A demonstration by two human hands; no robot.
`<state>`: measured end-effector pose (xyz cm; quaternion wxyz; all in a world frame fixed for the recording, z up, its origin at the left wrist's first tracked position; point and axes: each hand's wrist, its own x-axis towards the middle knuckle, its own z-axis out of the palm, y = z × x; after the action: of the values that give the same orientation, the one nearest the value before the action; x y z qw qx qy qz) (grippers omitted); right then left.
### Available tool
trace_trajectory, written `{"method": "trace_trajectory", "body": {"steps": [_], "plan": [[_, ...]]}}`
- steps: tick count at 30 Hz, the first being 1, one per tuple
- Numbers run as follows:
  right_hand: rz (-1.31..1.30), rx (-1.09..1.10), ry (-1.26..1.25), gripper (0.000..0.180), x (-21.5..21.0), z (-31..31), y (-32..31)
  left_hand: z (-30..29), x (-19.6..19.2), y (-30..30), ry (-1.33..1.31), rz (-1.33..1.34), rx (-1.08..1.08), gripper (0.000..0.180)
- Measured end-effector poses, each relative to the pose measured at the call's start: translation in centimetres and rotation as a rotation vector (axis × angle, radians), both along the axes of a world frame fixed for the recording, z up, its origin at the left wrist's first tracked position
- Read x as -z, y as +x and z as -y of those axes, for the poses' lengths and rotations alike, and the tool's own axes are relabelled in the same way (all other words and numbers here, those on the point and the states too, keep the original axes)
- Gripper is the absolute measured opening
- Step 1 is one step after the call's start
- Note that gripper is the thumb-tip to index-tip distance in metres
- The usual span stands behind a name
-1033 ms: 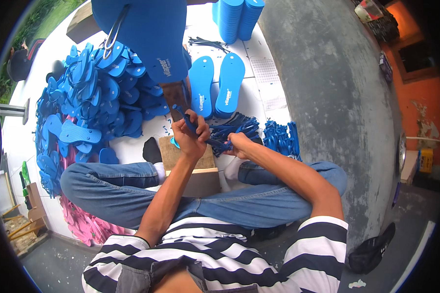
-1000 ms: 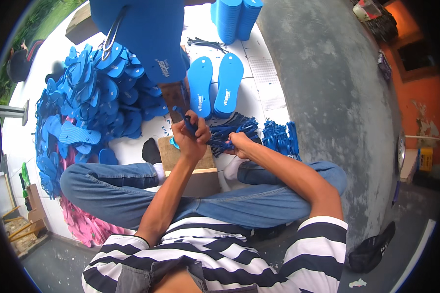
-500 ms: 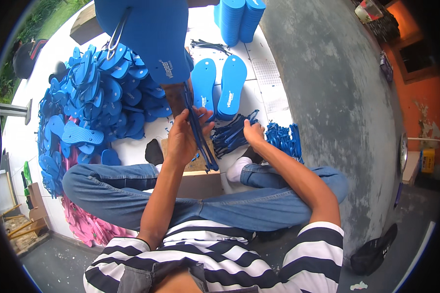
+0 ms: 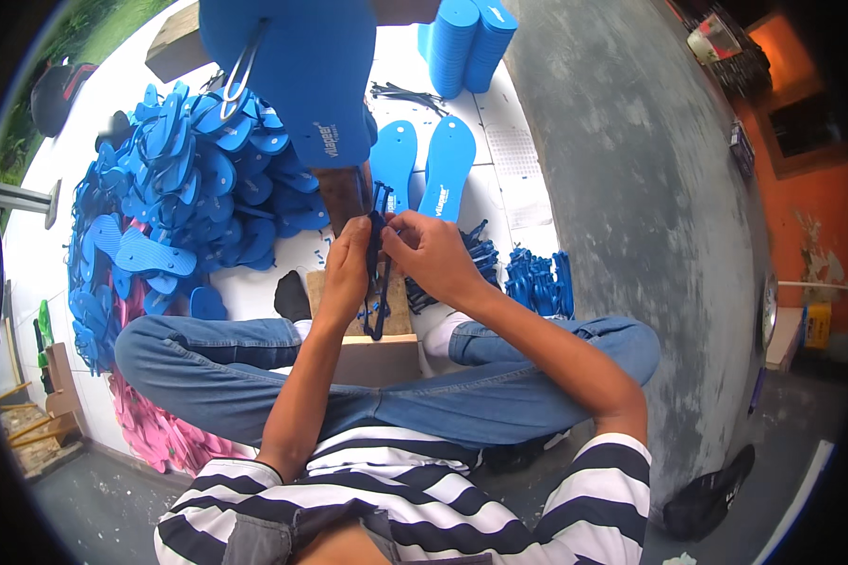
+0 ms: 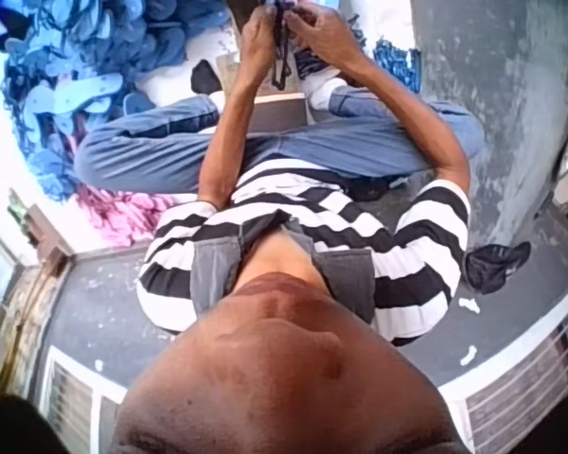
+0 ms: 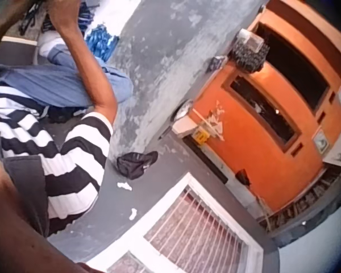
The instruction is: The person assembles flip-flops by threading straps through a blue sole using a metal hook tool, handling one shoe at a time and pulling the straps into place.
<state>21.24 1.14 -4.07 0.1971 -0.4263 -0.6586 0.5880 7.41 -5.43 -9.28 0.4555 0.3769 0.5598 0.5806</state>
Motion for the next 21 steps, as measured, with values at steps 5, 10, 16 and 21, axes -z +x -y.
{"method": "trace_trajectory", "body": {"steps": [5, 10, 16, 21], "plan": [[-0.107, 0.177, -0.064, 0.023, -0.1, -1.2, 0.0, 1.0, -4.2, -2.1, -0.116, 0.452, -0.053, 0.041], [-0.351, 0.126, -0.92, 0.02, -1.7, -0.6, 0.4, 4.1, -6.1, -5.9, -0.345, 0.594, 0.123, 0.035], [-0.128, -0.601, -0.879, 0.025, -1.6, -2.2, 3.3, 9.0, -12.2, -8.5, -0.548, 0.253, 0.322, 0.037], [-0.148, -0.176, -0.576, 0.03, -1.3, -5.8, 8.5, 11.6, -11.5, -16.1, -0.448, 0.3, -0.02, 0.038]]}}
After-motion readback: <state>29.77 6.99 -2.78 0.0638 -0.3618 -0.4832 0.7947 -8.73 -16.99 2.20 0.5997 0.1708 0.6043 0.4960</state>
